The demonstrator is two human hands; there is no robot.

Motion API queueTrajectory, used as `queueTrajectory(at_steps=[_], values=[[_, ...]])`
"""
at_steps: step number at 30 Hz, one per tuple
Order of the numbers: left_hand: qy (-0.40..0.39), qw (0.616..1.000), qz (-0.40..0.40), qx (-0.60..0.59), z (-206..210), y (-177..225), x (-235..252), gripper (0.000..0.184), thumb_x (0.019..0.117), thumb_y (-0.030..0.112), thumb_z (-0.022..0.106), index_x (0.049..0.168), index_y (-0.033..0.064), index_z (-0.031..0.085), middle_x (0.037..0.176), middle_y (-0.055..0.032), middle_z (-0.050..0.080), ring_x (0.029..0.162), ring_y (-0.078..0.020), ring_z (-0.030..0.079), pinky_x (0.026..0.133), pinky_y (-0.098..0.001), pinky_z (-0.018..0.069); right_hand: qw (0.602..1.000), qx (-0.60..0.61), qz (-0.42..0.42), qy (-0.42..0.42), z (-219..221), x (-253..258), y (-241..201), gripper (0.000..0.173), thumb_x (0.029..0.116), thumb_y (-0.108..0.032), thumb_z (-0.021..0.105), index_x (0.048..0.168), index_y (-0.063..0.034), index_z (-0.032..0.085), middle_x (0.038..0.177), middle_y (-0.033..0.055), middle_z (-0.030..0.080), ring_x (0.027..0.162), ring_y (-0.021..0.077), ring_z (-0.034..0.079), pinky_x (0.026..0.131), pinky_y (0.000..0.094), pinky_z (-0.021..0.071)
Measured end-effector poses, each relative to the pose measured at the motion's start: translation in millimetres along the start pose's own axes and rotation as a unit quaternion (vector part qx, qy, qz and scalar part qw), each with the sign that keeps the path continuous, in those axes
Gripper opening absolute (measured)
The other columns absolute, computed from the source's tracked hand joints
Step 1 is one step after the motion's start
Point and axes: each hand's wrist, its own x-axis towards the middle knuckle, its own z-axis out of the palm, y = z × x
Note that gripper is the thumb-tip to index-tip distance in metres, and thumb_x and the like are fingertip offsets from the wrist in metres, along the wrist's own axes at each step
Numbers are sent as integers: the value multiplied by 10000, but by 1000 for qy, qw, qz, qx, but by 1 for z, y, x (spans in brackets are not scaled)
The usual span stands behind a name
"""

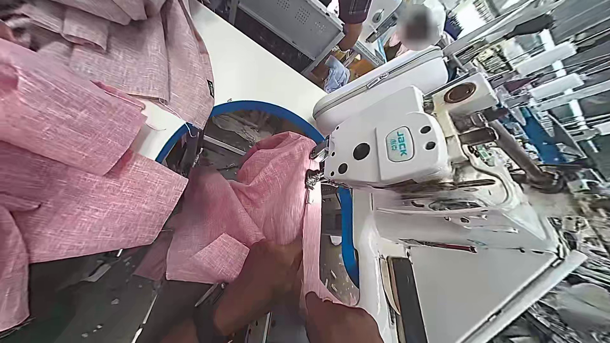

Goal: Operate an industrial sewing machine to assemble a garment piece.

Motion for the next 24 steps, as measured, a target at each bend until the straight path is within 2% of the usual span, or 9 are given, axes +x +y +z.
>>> queueTrajectory(at_steps=[2,3,6,10,16,19,21,24], values=[[-21,1000,12,6,-5,-2,2,249,958,156,494,789,60,649,500,-56,465,446,-240,538,430,-404,397,1000,-7,8,15,0,2,-2,192,929,-135,599,808,-7,675,540,123,590,480,307,642,419,444,467],[-27,999,16,13,-7,-2,2,231,940,144,502,779,62,646,503,-61,474,454,-248,549,437,-410,400,1000,-7,12,19,1,2,-3,198,936,-142,597,810,-8,671,536,121,588,477,306,641,419,440,465],[-48,998,24,14,-11,-6,5,222,960,130,520,823,45,672,530,-83,518,489,-272,585,463,-433,430,999,-18,19,42,7,2,-6,198,937,-152,601,825,-13,686,541,114,597,472,294,641,413,429,463],[-50,998,37,-1,-9,-6,3,247,980,142,510,793,52,644,520,-73,496,475,-258,567,453,-417,420,992,-16,18,124,15,5,-2,184,912,-146,621,802,-17,694,529,92,588,448,250,622,397,386,454],[-98,990,-16,-98,-15,-8,9,261,1015,126,482,884,-1,669,626,-128,580,579,-291,608,552,-471,461,976,13,13,215,26,12,1,188,883,-132,642,896,16,759,576,82,643,485,206,642,448,347,503],[-94,990,-19,-103,-14,-9,9,276,1034,146,454,942,8,675,612,-109,560,548,-264,587,536,-446,454,949,-31,6,315,40,14,1,202,905,-131,620,888,-6,777,567,54,637,480,154,605,467,272,472],[-63,993,-2,-99,-9,-8,10,254,1001,114,468,882,2,661,575,-101,526,515,-255,558,507,-428,426,915,-52,-21,399,54,17,7,220,920,-136,594,870,-22,775,544,37,603,478,137,552,508,226,447],[-18,997,9,-71,0,-4,5,217,940,76,490,793,10,635,527,-90,485,475,-249,540,468,-411,403,887,-70,-43,455,70,24,13,215,914,-149,593,848,-52,772,524,27,564,477,144,510,514,231,416]])
